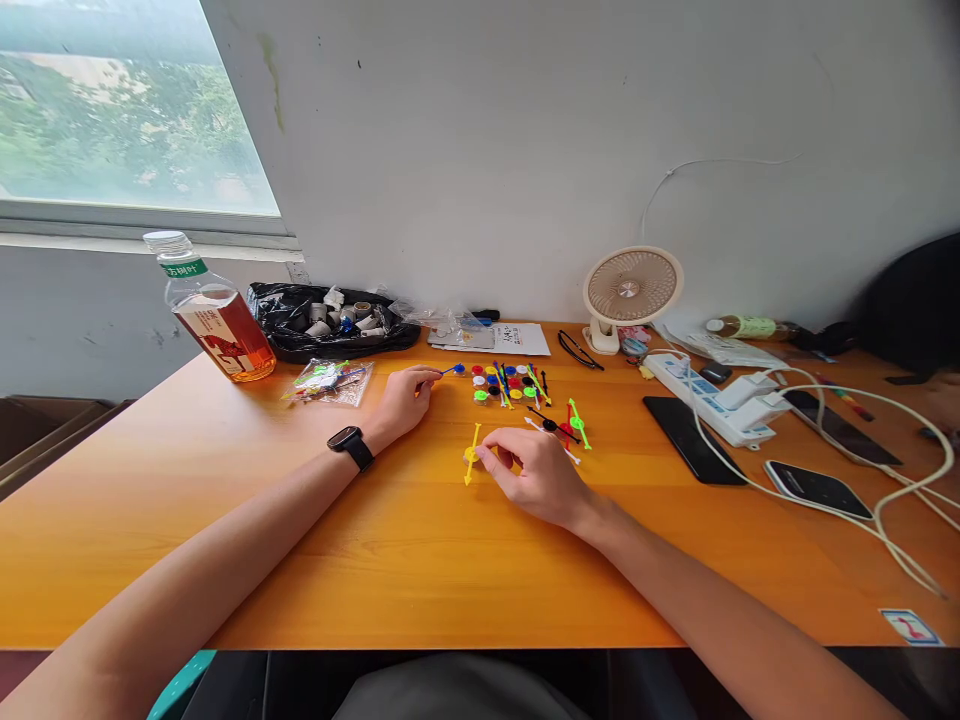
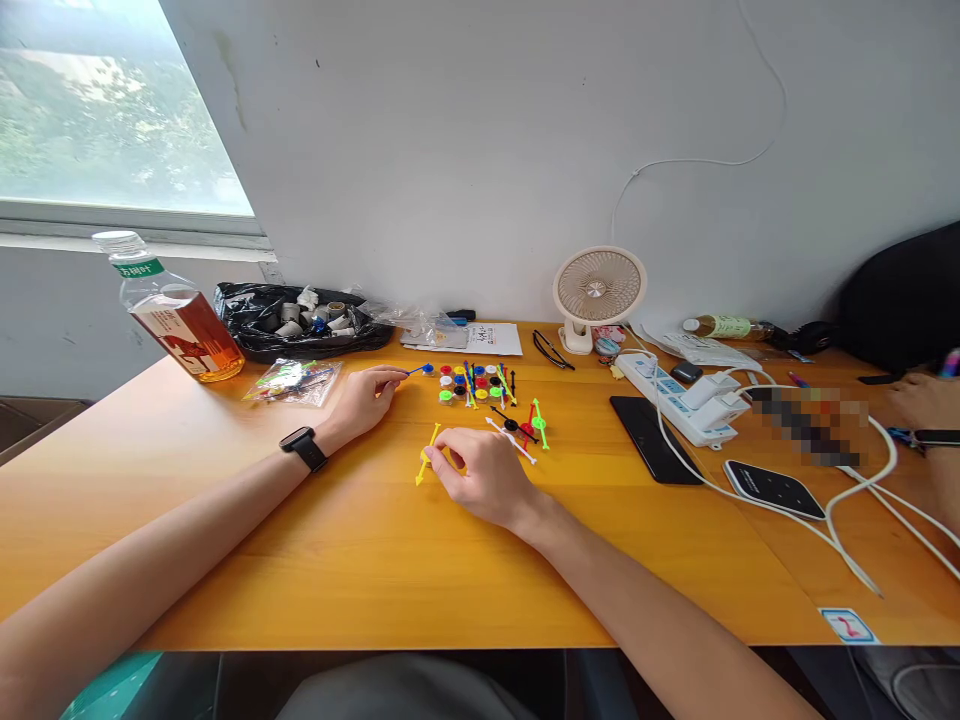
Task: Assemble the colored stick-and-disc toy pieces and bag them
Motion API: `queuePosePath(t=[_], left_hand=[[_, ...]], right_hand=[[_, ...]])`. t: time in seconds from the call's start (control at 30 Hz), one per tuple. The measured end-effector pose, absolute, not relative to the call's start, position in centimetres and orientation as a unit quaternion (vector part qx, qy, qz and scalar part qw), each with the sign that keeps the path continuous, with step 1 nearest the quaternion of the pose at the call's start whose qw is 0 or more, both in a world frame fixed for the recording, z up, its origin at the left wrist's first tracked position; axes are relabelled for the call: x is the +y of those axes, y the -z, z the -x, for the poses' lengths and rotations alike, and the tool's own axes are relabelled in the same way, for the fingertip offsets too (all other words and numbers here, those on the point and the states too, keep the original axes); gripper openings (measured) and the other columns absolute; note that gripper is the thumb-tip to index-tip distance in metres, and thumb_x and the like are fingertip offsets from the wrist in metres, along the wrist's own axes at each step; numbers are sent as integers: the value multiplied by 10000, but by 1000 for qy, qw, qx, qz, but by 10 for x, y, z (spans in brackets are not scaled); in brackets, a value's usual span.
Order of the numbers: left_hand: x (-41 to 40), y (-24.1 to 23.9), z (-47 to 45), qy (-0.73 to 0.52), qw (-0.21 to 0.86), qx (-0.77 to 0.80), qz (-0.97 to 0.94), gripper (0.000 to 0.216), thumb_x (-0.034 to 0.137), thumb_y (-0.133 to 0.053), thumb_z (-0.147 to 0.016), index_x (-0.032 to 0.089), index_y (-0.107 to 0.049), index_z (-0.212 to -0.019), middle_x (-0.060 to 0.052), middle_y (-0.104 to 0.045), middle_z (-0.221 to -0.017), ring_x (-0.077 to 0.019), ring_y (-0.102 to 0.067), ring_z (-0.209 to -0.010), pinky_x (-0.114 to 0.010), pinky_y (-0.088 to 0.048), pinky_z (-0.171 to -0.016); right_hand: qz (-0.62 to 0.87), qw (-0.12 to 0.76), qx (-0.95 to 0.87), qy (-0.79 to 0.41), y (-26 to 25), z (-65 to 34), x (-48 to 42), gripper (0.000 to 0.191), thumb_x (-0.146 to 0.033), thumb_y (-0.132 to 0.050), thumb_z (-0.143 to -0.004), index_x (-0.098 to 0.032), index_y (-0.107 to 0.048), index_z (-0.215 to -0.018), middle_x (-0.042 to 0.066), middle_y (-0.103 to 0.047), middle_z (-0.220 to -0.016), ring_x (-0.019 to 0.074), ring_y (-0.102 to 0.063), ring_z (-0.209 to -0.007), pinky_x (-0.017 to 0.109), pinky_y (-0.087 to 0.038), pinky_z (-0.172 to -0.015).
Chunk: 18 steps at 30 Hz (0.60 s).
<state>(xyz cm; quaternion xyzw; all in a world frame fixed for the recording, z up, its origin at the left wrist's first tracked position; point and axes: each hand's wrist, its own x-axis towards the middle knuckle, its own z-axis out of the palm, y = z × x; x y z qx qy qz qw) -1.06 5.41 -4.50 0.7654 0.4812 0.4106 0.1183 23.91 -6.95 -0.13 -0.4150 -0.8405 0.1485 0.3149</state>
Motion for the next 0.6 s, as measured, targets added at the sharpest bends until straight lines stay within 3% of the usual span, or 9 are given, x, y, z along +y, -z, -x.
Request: queuePosePath(t=[0.13,0.27,0.43,0.5,0.6], left_hand=[[54,45,10,-409,112,486,-764,349,85,-521,-919,164,-823,-1076,-104,-818,-1152,-247,-773,-1050,-367,-617,-973],[51,42,11,-394,102,492,-769,347,69,-522,-887,168,-819,-1036,-92,-824,-1062,-236,-766,-939,-346,-605,-912],[43,37,12,-380,74,501,-774,342,50,-517,-829,176,-791,-988,-64,-792,-899,-208,-678,-734,-306,-532,-732],[41,36,12,-376,65,498,-779,352,46,-506,-818,177,-783,-991,-58,-775,-870,-208,-661,-721,-304,-509,-711],[37,34,12,-374,60,493,-784,372,42,-492,-813,179,-778,-1008,-56,-764,-873,-216,-669,-746,-313,-517,-753]], right_hand=[[413,315,-841,-150,2,-238,-70,216,-287,-589,-1043,-211,-726,-894,25,-757,-825,151,-630,-688,287,-443,-702],[415,316,-841,-147,2,-239,-69,190,-285,-588,-1047,-213,-727,-940,25,-741,-839,160,-640,-717,297,-462,-720],[371,323,-861,-132,-1,-241,-68,190,-254,-604,-1042,-223,-708,-1198,83,-726,-1152,218,-691,-1020,349,-528,-911],[331,304,-884,-129,-2,-241,-68,195,-246,-605,-1044,-233,-710,-1207,94,-717,-1225,245,-657,-1142,388,-524,-995],[301,266,-908,-118,-4,-241,-68,138,-242,-603,-1052,-235,-729,-1107,79,-747,-1158,263,-621,-1162,420,-508,-1009]])
